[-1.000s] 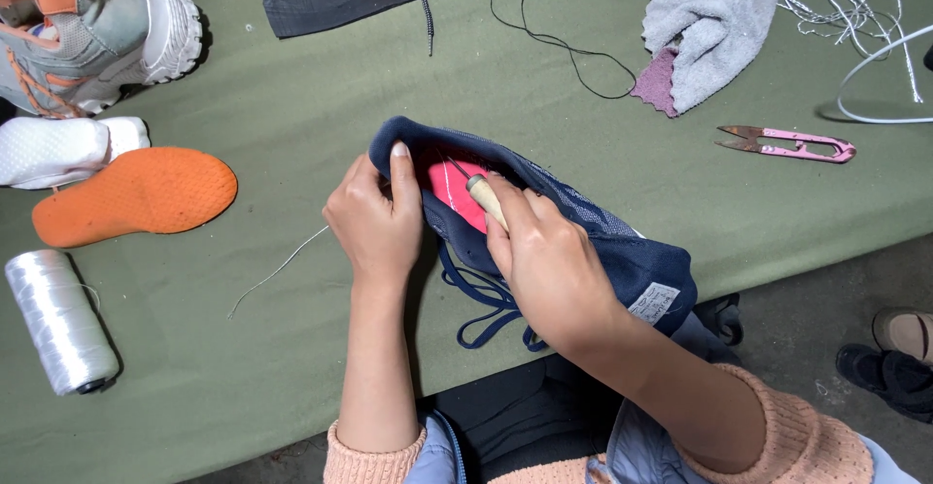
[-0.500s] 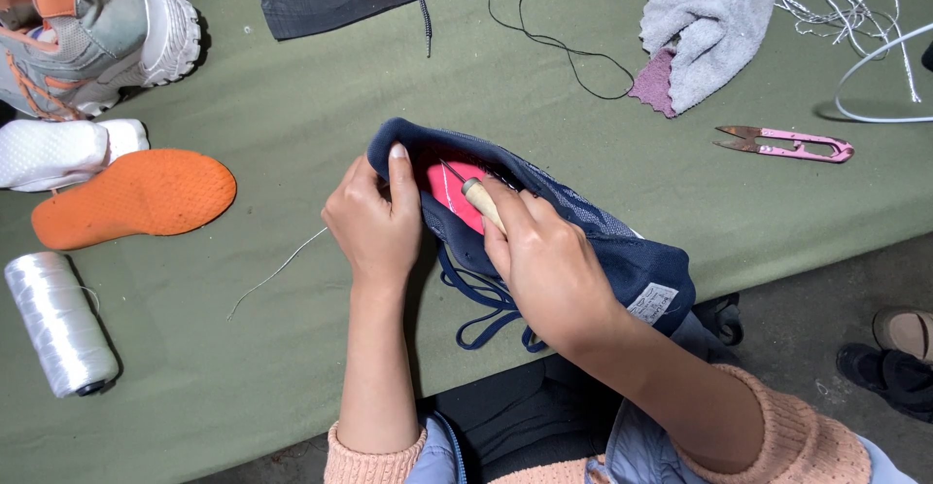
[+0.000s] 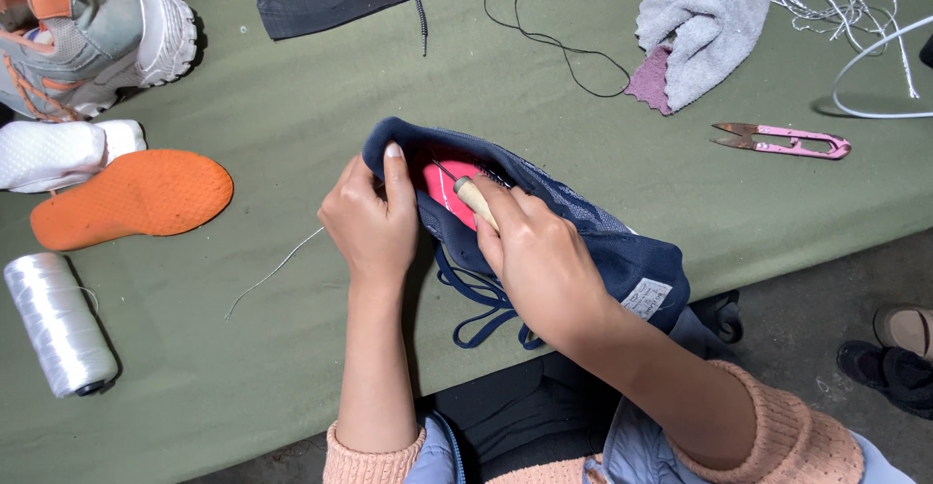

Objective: Hand-stitching the sole of a blue sneaker using a sewing awl and thread at a repair bench.

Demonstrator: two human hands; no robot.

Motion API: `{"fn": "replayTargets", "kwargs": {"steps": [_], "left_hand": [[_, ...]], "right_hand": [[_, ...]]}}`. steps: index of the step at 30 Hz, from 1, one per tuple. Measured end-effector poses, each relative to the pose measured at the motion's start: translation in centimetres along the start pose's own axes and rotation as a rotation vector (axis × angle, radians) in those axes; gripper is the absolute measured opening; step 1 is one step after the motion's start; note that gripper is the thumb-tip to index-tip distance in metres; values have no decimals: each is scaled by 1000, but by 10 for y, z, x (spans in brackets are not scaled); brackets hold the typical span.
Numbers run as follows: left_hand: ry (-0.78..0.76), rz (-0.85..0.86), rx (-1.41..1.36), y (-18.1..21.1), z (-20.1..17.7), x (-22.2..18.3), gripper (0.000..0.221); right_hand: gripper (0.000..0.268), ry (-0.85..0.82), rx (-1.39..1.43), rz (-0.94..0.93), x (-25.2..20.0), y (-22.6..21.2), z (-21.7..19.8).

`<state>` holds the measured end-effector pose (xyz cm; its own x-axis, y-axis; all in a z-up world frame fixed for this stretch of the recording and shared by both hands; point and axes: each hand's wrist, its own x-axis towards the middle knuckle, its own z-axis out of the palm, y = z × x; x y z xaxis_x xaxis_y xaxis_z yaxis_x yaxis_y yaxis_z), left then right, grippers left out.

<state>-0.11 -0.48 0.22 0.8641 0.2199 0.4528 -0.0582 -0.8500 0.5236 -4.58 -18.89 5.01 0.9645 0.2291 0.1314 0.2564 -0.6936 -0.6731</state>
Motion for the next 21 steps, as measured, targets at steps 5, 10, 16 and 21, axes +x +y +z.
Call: {"fn": "replayTargets", "kwargs": {"steps": [5, 10, 16, 21], "left_hand": [[-3, 21, -13, -3, 0, -1, 40], [8, 28, -25, -3, 1, 1, 40], [22, 64, -59, -8, 1, -2, 40], [92, 39, -134, -13, 8, -6, 39]], "right_hand": [[34, -22, 47, 13, 3, 1, -2], [37, -65, 82, 26, 6, 2, -2], [39, -136, 75, 13, 6, 9, 5], [33, -194, -17, 31, 0, 12, 13]]}}
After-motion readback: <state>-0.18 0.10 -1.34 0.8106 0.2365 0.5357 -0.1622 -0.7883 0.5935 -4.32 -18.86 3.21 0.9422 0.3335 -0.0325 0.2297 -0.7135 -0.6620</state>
